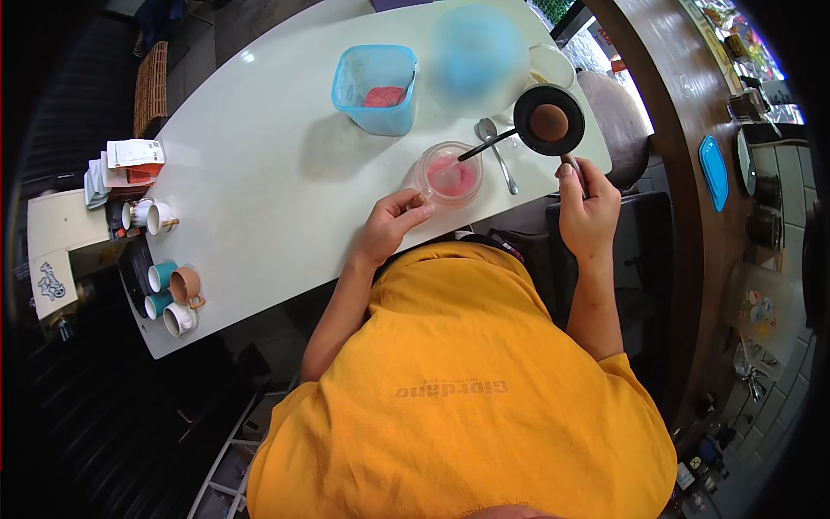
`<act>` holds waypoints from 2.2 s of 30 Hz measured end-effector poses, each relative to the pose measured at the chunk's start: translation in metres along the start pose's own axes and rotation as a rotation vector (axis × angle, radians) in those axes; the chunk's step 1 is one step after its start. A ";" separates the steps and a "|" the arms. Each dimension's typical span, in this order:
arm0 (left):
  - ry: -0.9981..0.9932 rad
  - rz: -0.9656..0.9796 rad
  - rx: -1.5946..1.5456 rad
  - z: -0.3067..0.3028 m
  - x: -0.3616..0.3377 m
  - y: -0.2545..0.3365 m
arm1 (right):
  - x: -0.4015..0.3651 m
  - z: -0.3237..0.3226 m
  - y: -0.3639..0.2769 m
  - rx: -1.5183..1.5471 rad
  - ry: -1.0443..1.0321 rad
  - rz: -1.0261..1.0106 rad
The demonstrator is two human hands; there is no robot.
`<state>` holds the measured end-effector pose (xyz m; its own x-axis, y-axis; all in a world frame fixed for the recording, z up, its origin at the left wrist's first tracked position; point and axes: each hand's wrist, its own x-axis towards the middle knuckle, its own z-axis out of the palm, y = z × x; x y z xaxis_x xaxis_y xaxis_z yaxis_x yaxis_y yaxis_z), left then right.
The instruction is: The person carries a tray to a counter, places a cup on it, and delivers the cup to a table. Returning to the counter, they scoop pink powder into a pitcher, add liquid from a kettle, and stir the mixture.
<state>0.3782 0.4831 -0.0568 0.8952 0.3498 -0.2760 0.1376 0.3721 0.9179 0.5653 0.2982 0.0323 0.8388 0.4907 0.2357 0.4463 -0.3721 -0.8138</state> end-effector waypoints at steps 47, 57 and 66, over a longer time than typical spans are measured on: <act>-0.004 0.030 -0.018 -0.001 0.001 -0.008 | -0.003 0.004 0.002 0.008 -0.009 -0.015; -0.059 -0.019 0.007 0.001 -0.001 -0.001 | 0.002 0.005 0.001 -0.013 0.001 -0.001; 0.043 0.023 0.062 -0.010 -0.003 0.003 | 0.004 0.003 0.001 -0.023 0.014 0.001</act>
<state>0.3716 0.4922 -0.0562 0.8796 0.3947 -0.2654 0.1442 0.3105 0.9396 0.5682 0.3028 0.0311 0.8433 0.4796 0.2426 0.4526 -0.3902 -0.8018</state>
